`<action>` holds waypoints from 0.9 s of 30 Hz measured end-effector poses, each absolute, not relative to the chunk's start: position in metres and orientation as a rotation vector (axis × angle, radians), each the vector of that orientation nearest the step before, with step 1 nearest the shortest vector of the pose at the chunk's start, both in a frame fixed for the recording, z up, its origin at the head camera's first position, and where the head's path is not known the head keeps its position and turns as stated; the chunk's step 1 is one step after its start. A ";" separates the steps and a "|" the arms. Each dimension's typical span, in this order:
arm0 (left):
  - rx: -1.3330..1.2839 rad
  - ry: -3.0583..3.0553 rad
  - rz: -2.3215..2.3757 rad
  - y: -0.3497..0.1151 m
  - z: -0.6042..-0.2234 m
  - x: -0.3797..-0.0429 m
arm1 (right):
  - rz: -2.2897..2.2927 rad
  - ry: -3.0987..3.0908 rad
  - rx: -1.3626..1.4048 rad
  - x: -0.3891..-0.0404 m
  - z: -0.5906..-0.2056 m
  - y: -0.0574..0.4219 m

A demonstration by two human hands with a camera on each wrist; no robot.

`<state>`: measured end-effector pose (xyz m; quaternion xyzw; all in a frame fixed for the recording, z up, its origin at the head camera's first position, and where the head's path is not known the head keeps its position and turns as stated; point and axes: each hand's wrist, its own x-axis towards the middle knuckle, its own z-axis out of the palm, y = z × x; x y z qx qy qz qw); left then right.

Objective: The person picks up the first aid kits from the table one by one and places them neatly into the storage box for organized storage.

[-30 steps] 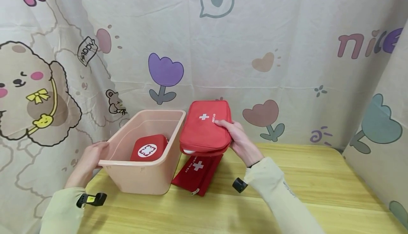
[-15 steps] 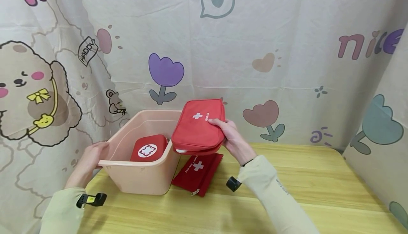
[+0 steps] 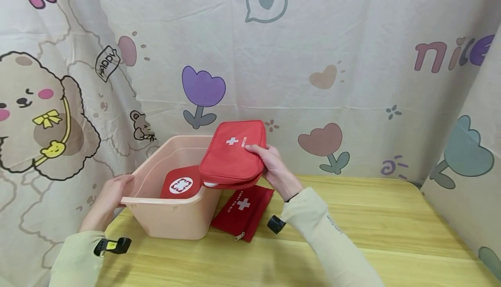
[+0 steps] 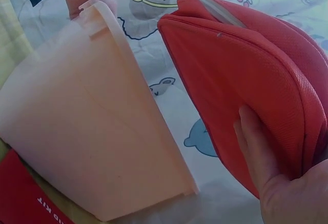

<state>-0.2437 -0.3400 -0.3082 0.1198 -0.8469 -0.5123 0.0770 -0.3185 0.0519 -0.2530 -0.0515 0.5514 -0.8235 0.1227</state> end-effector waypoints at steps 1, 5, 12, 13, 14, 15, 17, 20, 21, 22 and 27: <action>0.361 -2.537 -1.537 -0.340 -0.308 -0.244 | -2.402 1.613 -0.147 -0.319 -0.253 0.050; 0.360 -2.538 -1.550 -0.340 -0.308 -0.245 | -2.405 1.612 -0.140 -0.319 -0.253 0.044; 0.364 -2.538 -1.560 -0.340 -0.308 -0.245 | -2.404 1.609 -0.162 -0.319 -0.253 0.036; 0.361 -2.541 -1.557 -0.340 -0.307 -0.245 | -2.405 1.606 -0.165 -0.319 -0.253 0.036; 0.360 -2.543 -1.553 -0.340 -0.307 -0.245 | -2.407 1.605 -0.165 -0.320 -0.253 0.035; 0.359 -2.545 -1.553 -0.340 -0.306 -0.245 | -2.408 1.604 -0.173 -0.320 -0.253 0.033; 0.356 -2.549 -1.549 -0.339 -0.306 -0.245 | -2.408 1.605 -0.183 -0.320 -0.253 0.031; 0.350 -2.555 -1.547 -0.339 -0.306 -0.246 | -2.404 1.609 -0.194 -0.320 -0.253 0.027; 0.347 -2.557 -1.548 -0.339 -0.306 -0.246 | -2.400 1.611 -0.202 -0.320 -0.252 0.025; 0.350 -2.557 -1.547 -0.339 -0.306 -0.245 | -2.398 1.612 -0.203 -0.320 -0.252 0.024; 0.362 -2.555 -1.541 -0.339 -0.308 -0.245 | -2.379 1.615 -0.216 -0.319 -0.252 0.018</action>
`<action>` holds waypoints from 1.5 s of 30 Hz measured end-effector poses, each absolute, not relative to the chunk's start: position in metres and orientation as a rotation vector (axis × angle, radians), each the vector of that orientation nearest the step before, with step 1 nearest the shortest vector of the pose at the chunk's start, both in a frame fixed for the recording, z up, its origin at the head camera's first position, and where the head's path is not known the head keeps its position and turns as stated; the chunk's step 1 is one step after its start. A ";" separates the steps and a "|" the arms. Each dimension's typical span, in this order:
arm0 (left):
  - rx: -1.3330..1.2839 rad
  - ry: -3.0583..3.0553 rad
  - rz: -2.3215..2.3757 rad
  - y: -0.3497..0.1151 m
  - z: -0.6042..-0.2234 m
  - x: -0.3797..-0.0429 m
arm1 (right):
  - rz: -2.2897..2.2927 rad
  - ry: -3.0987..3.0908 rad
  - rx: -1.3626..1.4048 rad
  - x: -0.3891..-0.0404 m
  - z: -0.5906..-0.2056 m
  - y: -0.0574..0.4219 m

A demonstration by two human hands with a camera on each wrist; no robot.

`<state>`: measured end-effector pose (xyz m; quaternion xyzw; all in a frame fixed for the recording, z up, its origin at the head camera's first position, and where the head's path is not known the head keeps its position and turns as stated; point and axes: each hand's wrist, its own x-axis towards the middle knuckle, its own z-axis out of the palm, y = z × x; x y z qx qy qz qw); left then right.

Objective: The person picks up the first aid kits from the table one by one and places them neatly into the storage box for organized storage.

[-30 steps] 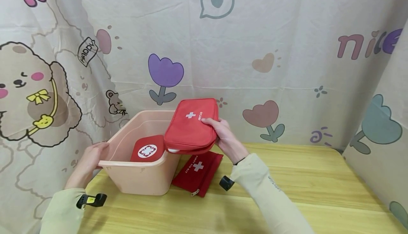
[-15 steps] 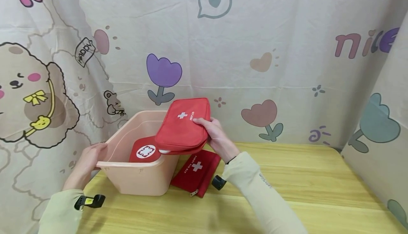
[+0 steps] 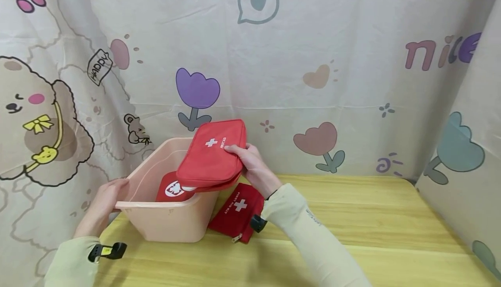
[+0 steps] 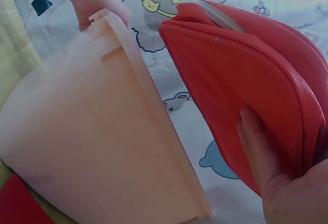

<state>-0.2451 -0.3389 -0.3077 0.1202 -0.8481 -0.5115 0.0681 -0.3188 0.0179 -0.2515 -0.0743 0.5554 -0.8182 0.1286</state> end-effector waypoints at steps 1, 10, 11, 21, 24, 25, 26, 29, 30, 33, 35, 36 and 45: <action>0.362 -2.554 -1.537 -0.339 -0.308 -0.245 | -2.377 1.616 -0.217 -0.319 -0.251 0.017; 0.350 -2.559 -1.537 -0.340 -0.309 -0.246 | -2.363 1.628 -0.258 -0.317 -0.247 0.007; 0.351 -2.559 -1.539 -0.340 -0.309 -0.246 | -2.359 1.629 -0.262 -0.318 -0.247 0.006; 0.332 -2.569 -1.501 -0.343 -0.309 -0.243 | -2.349 1.644 -0.253 -0.321 -0.241 -0.013; 0.326 -2.566 -1.500 -0.343 -0.310 -0.243 | -2.351 1.640 -0.254 -0.323 -0.239 -0.018; 0.326 -2.563 -1.502 -0.343 -0.310 -0.243 | -2.347 1.642 -0.253 -0.324 -0.239 -0.019; 0.326 -2.563 -1.505 -0.343 -0.310 -0.243 | -2.344 1.645 -0.254 -0.324 -0.239 -0.021; 0.324 -2.562 -1.514 -0.343 -0.310 -0.243 | -2.330 1.652 -0.265 -0.325 -0.238 -0.025; 0.326 -2.563 -1.513 -0.343 -0.310 -0.243 | -2.328 1.653 -0.271 -0.325 -0.238 -0.027; 0.334 -2.562 -1.525 -0.343 -0.311 -0.242 | -2.315 1.656 -0.284 -0.326 -0.236 -0.033; 0.339 -2.563 -1.525 -0.343 -0.312 -0.241 | -2.308 1.665 -0.292 -0.327 -0.235 -0.038; 0.343 -2.559 -1.529 -0.343 -0.312 -0.241 | -2.305 1.677 -0.294 -0.329 -0.235 -0.041; 0.338 -2.537 -1.526 -0.342 -0.312 -0.243 | -2.243 1.774 -0.285 -0.333 -0.238 -0.062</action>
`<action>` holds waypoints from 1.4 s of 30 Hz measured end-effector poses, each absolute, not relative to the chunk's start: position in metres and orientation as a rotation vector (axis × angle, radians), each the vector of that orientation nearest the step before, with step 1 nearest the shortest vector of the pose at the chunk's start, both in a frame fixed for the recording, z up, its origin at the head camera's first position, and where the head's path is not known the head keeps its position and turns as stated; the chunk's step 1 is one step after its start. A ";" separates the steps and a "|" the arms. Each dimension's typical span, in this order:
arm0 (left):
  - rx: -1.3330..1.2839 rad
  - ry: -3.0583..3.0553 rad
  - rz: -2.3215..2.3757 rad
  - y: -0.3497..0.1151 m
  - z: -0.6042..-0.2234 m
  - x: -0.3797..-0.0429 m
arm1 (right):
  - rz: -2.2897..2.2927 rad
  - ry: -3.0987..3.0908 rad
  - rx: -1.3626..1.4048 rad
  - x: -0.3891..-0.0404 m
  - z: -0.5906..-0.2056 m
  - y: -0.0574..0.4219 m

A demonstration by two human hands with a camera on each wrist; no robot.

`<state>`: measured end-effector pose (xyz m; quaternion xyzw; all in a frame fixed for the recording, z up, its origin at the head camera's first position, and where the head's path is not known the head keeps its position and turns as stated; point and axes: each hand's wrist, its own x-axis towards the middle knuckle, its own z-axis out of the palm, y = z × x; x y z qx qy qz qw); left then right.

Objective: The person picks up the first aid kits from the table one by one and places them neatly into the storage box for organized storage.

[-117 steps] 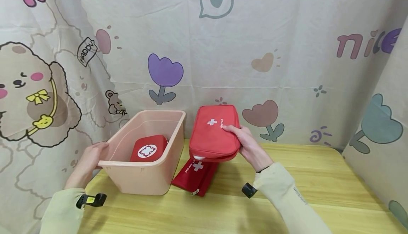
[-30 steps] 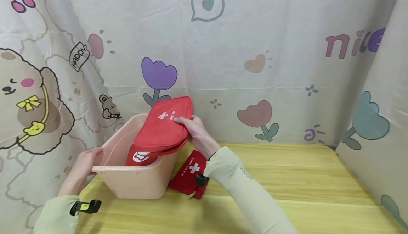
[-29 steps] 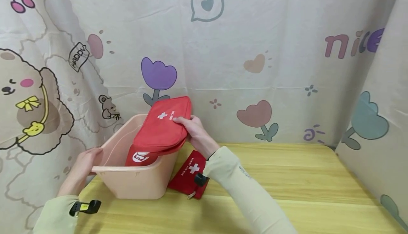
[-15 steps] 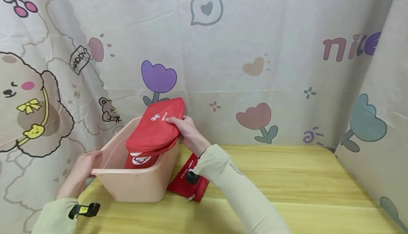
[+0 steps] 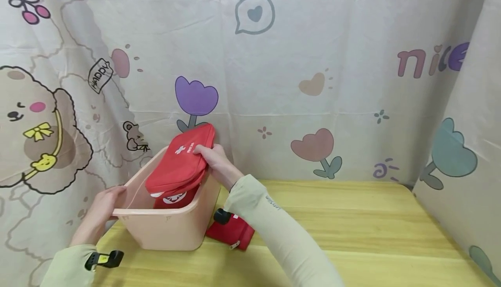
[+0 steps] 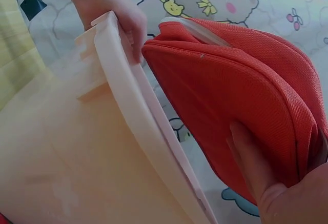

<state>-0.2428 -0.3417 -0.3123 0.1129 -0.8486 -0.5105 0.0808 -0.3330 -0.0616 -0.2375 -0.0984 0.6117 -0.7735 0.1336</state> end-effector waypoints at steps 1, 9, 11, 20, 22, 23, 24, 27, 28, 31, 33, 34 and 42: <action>0.339 -2.536 -1.524 -0.342 -0.313 -0.243 | -2.243 1.774 -0.289 -0.333 -0.239 -0.064; 0.347 -2.542 -1.517 -0.342 -0.313 -0.243 | -2.222 1.818 -0.342 -0.334 -0.242 -0.079; 0.350 -2.538 -1.508 -0.343 -0.313 -0.243 | -2.206 1.853 -0.335 -0.333 -0.241 -0.083; 0.352 -2.527 -1.511 -0.343 -0.314 -0.243 | -2.171 1.862 -0.188 -0.335 -0.238 -0.102; 0.349 -2.522 -1.511 -0.342 -0.314 -0.243 | -2.180 1.849 -0.157 -0.336 -0.238 -0.106; 0.349 -2.520 -1.508 -0.342 -0.314 -0.243 | -2.183 1.848 -0.144 -0.336 -0.239 -0.108; 0.345 -2.518 -1.508 -0.342 -0.314 -0.243 | -2.182 1.856 -0.134 -0.336 -0.239 -0.109; 0.344 -2.519 -1.508 -0.341 -0.313 -0.242 | -2.157 1.916 -0.093 -0.335 -0.241 -0.115; 0.345 -2.521 -1.508 -0.341 -0.313 -0.242 | -2.143 1.943 -0.080 -0.334 -0.241 -0.117; 0.348 -2.524 -1.508 -0.341 -0.312 -0.242 | -2.095 2.013 -0.065 -0.331 -0.242 -0.121; 0.348 -2.520 -1.509 -0.341 -0.312 -0.242 | -2.069 2.047 -0.072 -0.331 -0.243 -0.124; 0.349 -2.518 -1.511 -0.341 -0.312 -0.242 | -2.057 2.062 -0.072 -0.331 -0.244 -0.125; 0.351 -2.512 -1.517 -0.340 -0.313 -0.243 | -1.965 2.112 -0.069 -0.337 -0.252 -0.136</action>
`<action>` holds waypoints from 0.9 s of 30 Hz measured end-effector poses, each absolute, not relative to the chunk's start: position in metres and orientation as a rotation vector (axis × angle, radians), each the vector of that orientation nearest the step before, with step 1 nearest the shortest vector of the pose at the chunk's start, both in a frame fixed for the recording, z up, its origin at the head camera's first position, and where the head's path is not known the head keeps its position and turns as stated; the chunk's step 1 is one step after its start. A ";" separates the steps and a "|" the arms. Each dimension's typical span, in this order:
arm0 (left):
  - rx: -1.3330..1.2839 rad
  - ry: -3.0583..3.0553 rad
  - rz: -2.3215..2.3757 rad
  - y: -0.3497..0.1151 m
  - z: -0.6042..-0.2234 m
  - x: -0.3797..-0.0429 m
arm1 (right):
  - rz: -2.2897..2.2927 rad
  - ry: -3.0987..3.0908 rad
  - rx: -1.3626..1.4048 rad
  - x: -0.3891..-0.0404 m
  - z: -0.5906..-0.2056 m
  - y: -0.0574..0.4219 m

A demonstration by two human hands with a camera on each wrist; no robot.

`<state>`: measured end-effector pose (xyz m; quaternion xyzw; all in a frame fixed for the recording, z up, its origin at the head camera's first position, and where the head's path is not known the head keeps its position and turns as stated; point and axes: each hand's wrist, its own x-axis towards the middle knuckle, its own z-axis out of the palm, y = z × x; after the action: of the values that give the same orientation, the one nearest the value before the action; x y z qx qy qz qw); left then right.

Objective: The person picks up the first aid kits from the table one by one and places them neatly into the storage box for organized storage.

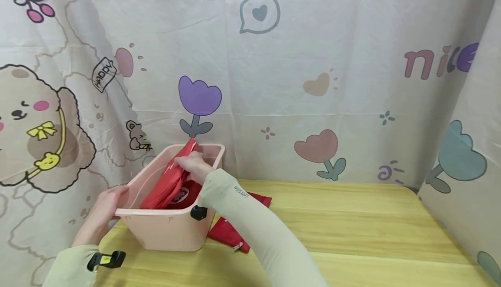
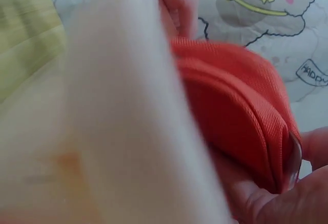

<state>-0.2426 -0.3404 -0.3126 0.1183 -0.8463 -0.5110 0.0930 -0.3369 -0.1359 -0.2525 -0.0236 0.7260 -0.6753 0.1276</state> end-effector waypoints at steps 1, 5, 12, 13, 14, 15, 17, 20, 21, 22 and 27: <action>0.351 -2.512 -1.519 -0.340 -0.313 -0.243 | -1.943 2.129 -0.065 -0.338 -0.254 -0.136; 0.353 -2.507 -1.529 -0.339 -0.314 -0.243 | -1.853 2.199 -0.099 -0.340 -0.257 -0.133; 0.356 -2.515 -1.522 -0.340 -0.313 -0.244 | -1.167 2.767 -0.493 -0.335 -0.260 -0.122; 0.358 -2.515 -1.522 -0.340 -0.314 -0.245 | -0.967 2.894 -0.568 -0.333 -0.260 -0.121; 0.362 -2.517 -1.521 -0.340 -0.313 -0.245 | -0.775 3.004 -0.633 -0.331 -0.260 -0.121; 0.365 -2.516 -1.520 -0.340 -0.313 -0.245 | -0.607 3.089 -0.694 -0.330 -0.260 -0.121; 0.362 -2.510 -1.522 -0.340 -0.313 -0.245 | -0.402 3.166 -0.769 -0.327 -0.260 -0.121; 0.364 -2.501 -1.521 -0.340 -0.313 -0.245 | -0.349 3.160 -0.780 -0.325 -0.260 -0.120; 0.362 -2.498 -1.521 -0.340 -0.313 -0.245 | -0.342 3.147 -0.781 -0.324 -0.261 -0.119; 0.358 -2.496 -1.522 -0.340 -0.313 -0.245 | -0.328 3.134 -0.786 -0.324 -0.261 -0.119; 0.359 -2.502 -1.513 -0.340 -0.314 -0.244 | -0.268 3.116 -0.814 -0.321 -0.262 -0.112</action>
<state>-0.2444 -0.3405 -0.3137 0.1212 -0.8453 -0.5111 0.0976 -0.3213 -0.1119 -0.2623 -0.2517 0.9632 -0.0829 -0.0453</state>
